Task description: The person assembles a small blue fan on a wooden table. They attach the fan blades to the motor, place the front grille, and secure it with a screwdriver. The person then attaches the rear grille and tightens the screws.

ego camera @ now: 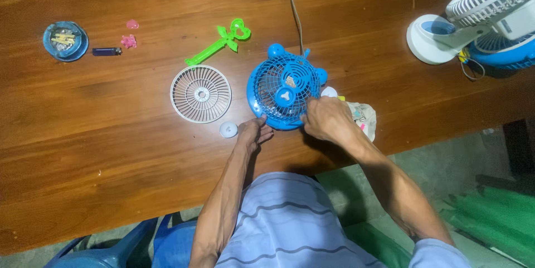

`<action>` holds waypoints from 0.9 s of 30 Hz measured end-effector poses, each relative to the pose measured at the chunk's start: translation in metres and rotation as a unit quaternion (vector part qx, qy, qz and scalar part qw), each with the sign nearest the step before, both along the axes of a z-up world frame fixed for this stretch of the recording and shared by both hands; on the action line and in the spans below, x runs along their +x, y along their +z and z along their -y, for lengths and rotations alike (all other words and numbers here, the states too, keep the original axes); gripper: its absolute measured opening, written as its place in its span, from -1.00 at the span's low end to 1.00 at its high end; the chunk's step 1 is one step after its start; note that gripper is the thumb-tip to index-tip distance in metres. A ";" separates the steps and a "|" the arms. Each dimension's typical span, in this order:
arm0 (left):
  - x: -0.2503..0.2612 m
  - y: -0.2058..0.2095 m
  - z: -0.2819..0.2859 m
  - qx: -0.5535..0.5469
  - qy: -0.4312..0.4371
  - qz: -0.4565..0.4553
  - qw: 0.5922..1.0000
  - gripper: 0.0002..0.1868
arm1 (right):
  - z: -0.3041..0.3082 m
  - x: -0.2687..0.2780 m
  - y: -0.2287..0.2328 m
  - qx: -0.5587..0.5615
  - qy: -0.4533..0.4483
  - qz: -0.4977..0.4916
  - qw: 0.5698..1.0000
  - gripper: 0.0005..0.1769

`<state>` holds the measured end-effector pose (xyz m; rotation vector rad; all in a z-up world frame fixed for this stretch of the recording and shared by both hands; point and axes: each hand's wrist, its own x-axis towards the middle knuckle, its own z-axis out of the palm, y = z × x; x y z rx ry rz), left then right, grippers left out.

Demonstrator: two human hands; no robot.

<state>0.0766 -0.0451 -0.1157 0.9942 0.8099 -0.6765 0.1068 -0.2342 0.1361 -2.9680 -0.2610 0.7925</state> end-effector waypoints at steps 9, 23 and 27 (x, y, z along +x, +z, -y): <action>0.000 -0.006 0.000 -0.002 -0.002 -0.013 1.000 -0.56 | 0.006 0.003 0.004 0.076 0.040 0.031 0.996 -0.59; 0.001 -0.002 0.000 0.010 -0.003 -0.024 1.000 -0.53 | -0.005 0.001 0.013 0.023 -0.006 -0.004 1.000 -0.60; 0.001 -0.005 -0.001 0.004 0.000 -0.019 1.000 -0.53 | -0.006 0.001 0.009 0.023 -0.052 -0.008 0.998 -0.58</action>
